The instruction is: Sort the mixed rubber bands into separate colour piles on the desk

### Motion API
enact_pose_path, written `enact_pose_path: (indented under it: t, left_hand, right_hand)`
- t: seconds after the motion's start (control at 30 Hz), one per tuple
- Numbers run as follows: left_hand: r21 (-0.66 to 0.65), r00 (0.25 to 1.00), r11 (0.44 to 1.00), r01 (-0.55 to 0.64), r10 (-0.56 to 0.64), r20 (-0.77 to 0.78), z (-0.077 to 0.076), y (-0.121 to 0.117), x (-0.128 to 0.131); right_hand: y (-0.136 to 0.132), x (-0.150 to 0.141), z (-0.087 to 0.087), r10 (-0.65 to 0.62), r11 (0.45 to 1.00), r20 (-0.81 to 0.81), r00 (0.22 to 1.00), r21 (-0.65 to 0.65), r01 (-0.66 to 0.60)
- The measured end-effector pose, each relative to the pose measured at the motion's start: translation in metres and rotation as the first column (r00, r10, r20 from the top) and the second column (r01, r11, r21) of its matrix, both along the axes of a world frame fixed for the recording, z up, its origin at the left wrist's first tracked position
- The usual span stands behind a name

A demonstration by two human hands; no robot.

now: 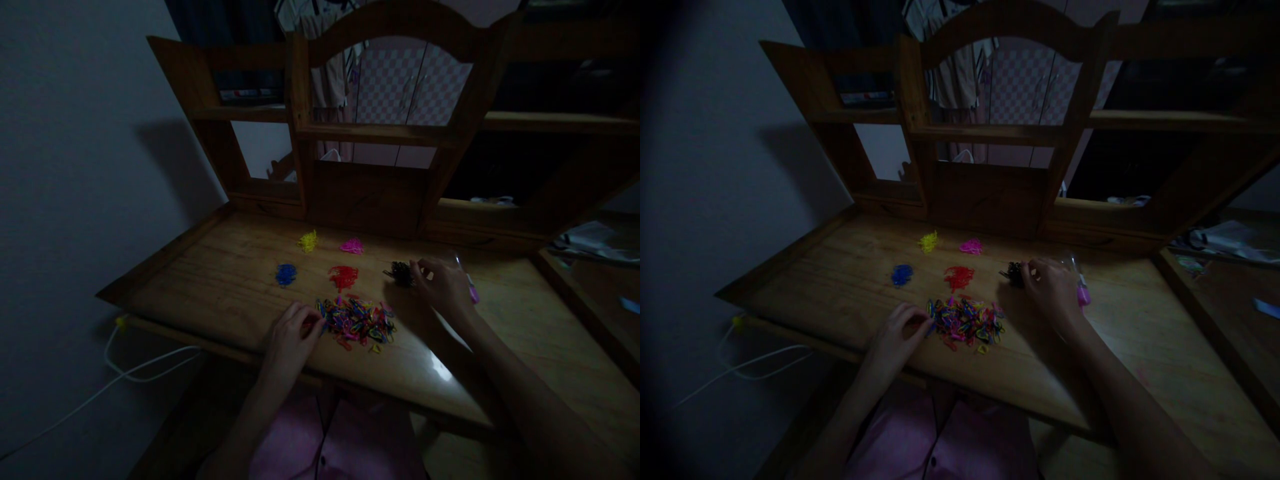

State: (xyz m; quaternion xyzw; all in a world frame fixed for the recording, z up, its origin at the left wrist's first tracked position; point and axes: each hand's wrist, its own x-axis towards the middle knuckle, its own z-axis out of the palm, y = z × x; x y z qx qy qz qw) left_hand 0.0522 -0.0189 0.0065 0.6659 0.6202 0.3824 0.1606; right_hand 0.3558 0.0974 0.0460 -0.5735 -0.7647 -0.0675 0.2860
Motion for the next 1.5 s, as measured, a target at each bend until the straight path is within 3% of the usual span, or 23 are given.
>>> enact_pose_path:
  t: [0.2, 0.43, 0.6, 0.73, 0.9, 1.0, 1.1, 1.27, 1.33, 1.37, 1.43, 1.5]
  left_hand:
    - [0.026, 0.997, 1.000, -0.012, 0.010, 0.082, 0.008, -0.001, -0.001]
    - [-0.059, 0.969, 0.995, -0.078, 0.090, 0.232, 0.018, 0.005, -0.004]
    - [0.043, 0.962, 0.999, 0.004, -0.016, 0.271, 0.034, 0.059, -0.020]
    - [0.120, 0.983, 0.992, 0.035, -0.055, 0.175, 0.052, 0.115, -0.037]
    - [0.176, 0.995, 0.980, 0.094, -0.100, 0.028, 0.075, 0.155, -0.054]
    - [0.143, 0.997, 0.987, 0.068, -0.064, -0.034, 0.078, 0.171, -0.061]
    - [0.086, 0.997, 0.994, 0.072, -0.069, -0.041, 0.069, 0.183, -0.065]
    - [0.130, 0.994, 0.986, 0.102, -0.098, -0.040, 0.056, 0.173, -0.058]
    - [0.096, 0.970, 0.968, 0.234, -0.225, -0.088, 0.056, 0.158, -0.051]
    - [0.056, 0.938, 0.941, 0.333, -0.326, -0.117, 0.056, 0.150, -0.047]
    - [-0.060, 0.819, 0.834, 0.549, -0.551, -0.162, 0.058, 0.131, -0.039]
    - [-0.149, 0.705, 0.730, 0.667, -0.683, -0.190, 0.059, 0.115, -0.031]
  right_hand:
    - [-0.001, 0.000, 0.001, -0.003, 0.999, -0.006, 1.000, 0.038, 0.003]
    - [0.001, 0.002, -0.003, 0.006, 0.999, -0.019, 1.000, 0.038, -0.006]
    - [0.002, 0.000, -0.003, -0.013, 1.000, -0.010, 1.000, 0.018, 0.013]
    - [0.003, 0.001, -0.003, -0.018, 1.000, -0.017, 1.000, 0.017, 0.019]
    - [0.003, 0.001, -0.003, -0.007, 0.999, -0.025, 1.000, 0.035, 0.008]
    - [0.002, 0.000, -0.003, -0.014, 0.999, -0.027, 1.000, 0.033, 0.014]
    - [0.001, -0.003, -0.002, -0.017, 0.999, -0.023, 1.000, 0.036, 0.017]
    - [-0.003, -0.006, 0.001, -0.002, 0.999, -0.021, 1.000, 0.051, 0.003]
    - [-0.004, -0.006, 0.001, -0.001, 0.998, -0.028, 1.000, 0.060, 0.003]
    - [-0.003, -0.006, 0.001, 0.001, 0.998, -0.032, 0.999, 0.062, 0.001]
    - [-0.003, -0.007, -0.001, 0.002, 0.998, -0.032, 0.999, 0.062, 0.000]
    - [-0.003, -0.007, -0.001, 0.002, 0.998, -0.024, 1.000, 0.061, 0.000]
